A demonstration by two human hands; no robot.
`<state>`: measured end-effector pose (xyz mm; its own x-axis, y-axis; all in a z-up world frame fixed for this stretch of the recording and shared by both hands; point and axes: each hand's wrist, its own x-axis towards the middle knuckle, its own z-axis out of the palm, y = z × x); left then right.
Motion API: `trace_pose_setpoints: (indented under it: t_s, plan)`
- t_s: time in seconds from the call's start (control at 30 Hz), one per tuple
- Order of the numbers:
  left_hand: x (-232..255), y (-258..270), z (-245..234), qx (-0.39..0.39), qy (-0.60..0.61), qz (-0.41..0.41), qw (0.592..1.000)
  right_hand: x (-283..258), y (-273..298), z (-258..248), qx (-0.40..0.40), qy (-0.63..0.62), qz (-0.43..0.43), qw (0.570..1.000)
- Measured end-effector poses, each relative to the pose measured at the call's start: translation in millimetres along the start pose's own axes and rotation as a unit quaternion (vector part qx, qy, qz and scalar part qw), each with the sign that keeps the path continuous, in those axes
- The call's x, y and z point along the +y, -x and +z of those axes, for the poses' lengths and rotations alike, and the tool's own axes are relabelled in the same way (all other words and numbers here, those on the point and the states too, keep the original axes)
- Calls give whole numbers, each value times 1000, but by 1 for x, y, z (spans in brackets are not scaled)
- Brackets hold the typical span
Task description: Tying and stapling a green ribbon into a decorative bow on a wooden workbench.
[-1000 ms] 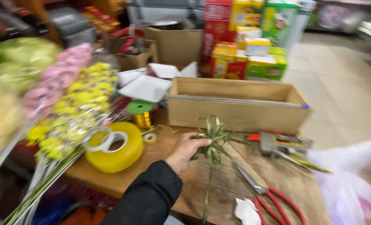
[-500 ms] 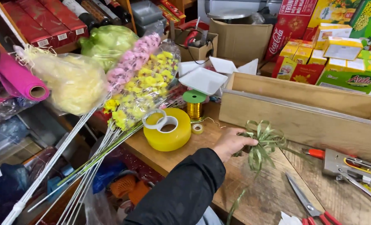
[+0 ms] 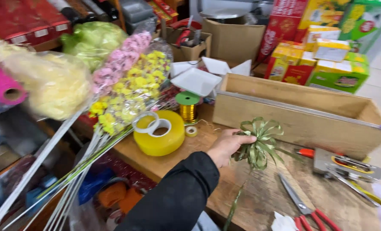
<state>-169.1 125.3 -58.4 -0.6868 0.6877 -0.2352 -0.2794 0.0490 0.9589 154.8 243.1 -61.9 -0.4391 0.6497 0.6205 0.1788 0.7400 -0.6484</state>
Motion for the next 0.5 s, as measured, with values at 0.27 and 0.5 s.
trace_pose_setpoints:
  t_s: [0.27,0.5]
  plan:
    - [13,44,46,-123,-96,-28,987,-69,-78,66,-255,-151,342,892]
    - [-2,38,31,-174,91,-62,979,-36,-123,81,-43,-325,392,860]
